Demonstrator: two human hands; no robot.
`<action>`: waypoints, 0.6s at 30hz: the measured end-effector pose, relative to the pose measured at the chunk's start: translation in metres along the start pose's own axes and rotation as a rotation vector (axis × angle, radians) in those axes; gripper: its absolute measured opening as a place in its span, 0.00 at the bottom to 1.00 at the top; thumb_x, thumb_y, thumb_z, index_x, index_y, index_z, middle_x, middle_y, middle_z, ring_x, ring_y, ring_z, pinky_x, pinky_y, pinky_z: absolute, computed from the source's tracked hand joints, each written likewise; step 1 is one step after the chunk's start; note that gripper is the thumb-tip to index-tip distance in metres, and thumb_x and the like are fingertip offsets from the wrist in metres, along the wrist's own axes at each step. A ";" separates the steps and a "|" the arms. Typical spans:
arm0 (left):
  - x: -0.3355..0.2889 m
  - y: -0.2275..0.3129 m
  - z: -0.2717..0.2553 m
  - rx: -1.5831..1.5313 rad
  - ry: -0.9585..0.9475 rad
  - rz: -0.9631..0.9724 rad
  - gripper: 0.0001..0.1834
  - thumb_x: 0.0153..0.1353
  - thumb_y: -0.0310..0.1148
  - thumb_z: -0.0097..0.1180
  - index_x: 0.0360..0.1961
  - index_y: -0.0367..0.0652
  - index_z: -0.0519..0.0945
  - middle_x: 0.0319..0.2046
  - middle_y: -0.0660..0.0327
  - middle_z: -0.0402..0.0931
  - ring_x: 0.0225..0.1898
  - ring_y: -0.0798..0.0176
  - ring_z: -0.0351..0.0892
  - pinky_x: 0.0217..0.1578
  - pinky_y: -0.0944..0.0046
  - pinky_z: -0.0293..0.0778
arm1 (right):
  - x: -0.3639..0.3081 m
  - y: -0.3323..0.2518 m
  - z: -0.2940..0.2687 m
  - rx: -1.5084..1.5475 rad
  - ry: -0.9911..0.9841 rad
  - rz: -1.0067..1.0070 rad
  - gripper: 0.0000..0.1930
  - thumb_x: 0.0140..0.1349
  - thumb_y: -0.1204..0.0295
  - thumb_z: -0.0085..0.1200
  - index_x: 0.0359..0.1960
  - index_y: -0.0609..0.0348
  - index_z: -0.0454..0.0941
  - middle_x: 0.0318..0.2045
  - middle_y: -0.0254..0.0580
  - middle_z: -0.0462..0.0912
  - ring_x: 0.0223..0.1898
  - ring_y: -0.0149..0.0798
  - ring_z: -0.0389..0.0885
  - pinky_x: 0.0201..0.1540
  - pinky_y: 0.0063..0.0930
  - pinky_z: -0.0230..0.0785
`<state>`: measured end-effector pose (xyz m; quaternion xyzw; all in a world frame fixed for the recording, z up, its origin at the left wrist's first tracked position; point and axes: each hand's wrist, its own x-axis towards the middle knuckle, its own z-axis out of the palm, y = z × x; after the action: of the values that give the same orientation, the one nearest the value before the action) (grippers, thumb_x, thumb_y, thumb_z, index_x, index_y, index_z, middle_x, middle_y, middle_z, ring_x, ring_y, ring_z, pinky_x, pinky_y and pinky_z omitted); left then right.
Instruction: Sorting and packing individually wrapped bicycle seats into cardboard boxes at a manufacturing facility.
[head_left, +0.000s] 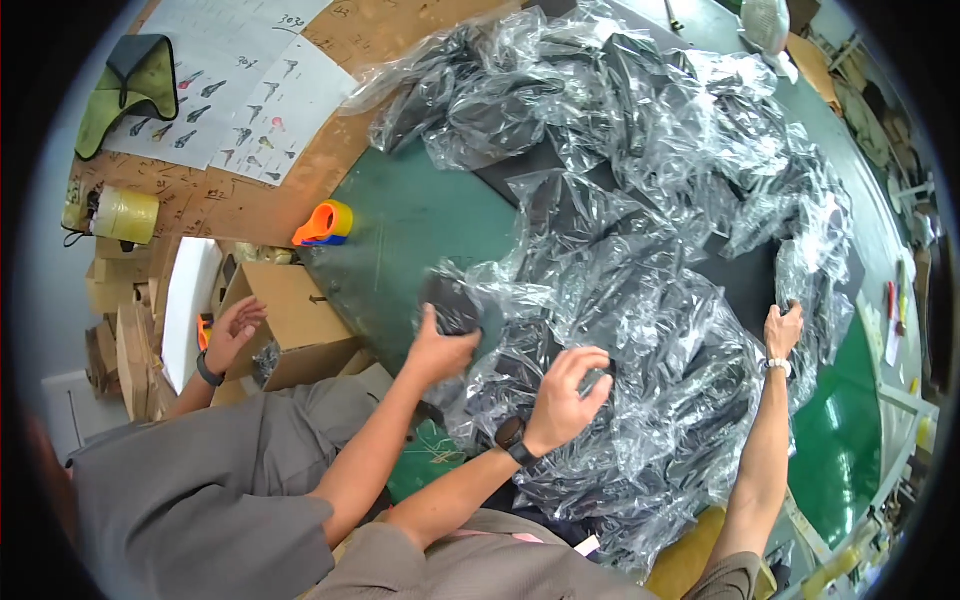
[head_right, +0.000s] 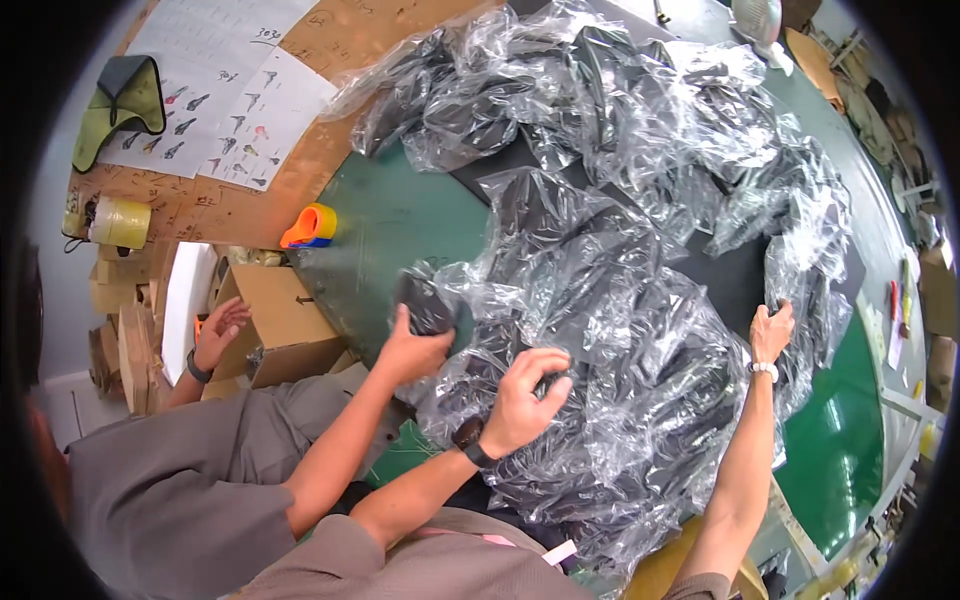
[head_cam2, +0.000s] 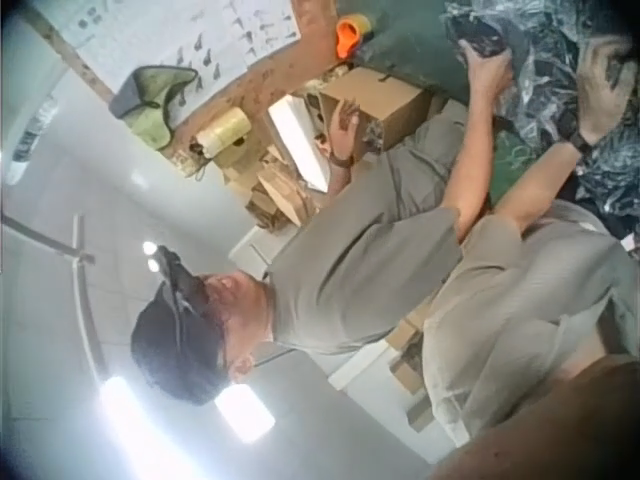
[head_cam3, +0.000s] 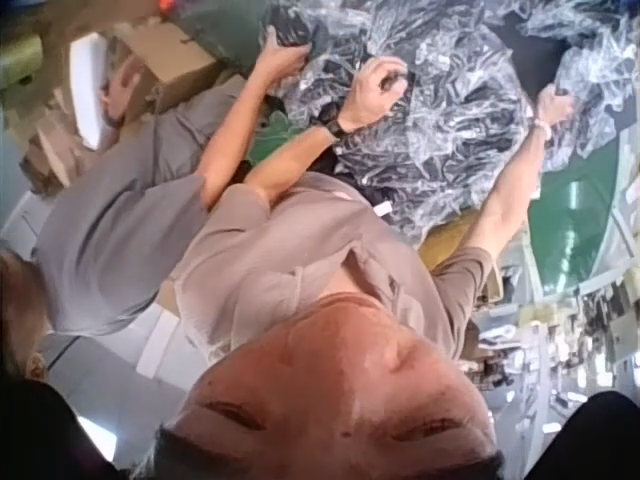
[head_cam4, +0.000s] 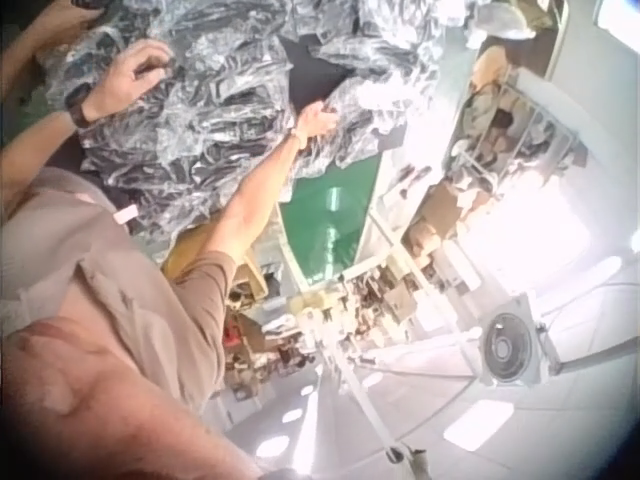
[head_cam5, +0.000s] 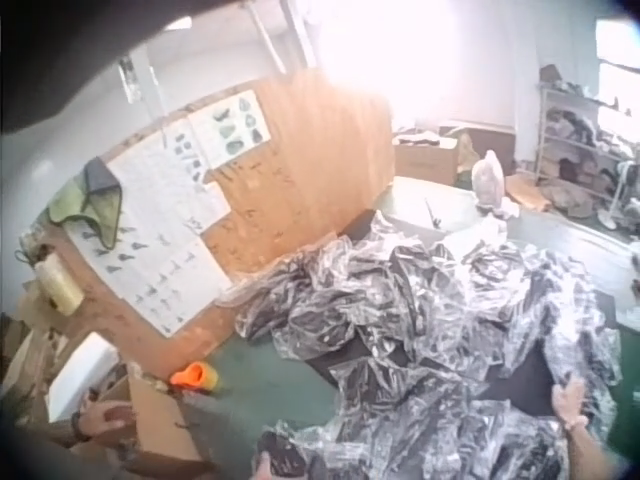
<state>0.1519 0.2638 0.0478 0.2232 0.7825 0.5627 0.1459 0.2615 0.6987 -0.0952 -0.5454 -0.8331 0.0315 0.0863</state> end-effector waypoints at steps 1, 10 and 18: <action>-0.002 0.003 0.009 -0.009 -0.045 0.023 0.10 0.55 0.28 0.58 0.38 0.36 0.77 0.43 0.53 0.76 0.46 0.49 0.75 0.48 0.57 0.71 | -0.002 0.005 -0.014 0.107 0.049 -0.035 0.26 0.57 0.64 0.48 0.57 0.64 0.67 0.44 0.66 0.74 0.38 0.59 0.80 0.42 0.44 0.72; -0.029 0.028 0.065 -0.120 -0.434 -0.211 0.22 0.60 0.38 0.58 0.51 0.35 0.73 0.47 0.51 0.76 0.51 0.53 0.74 0.52 0.59 0.69 | -0.122 0.004 -0.119 1.193 0.018 0.241 0.10 0.68 0.67 0.48 0.31 0.57 0.68 0.21 0.33 0.74 0.18 0.27 0.73 0.26 0.22 0.72; -0.002 0.035 0.120 -1.479 -0.373 -0.961 0.22 0.64 0.46 0.54 0.50 0.41 0.77 0.41 0.61 0.81 0.45 0.62 0.78 0.51 0.59 0.71 | -0.333 -0.069 -0.188 1.529 -0.459 0.529 0.14 0.67 0.71 0.45 0.50 0.67 0.72 0.31 0.34 0.78 0.30 0.27 0.78 0.33 0.22 0.71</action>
<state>0.2173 0.3702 0.0418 -0.1911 0.1932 0.7554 0.5963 0.3625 0.3586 0.0632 -0.4939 -0.4239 0.7168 0.2502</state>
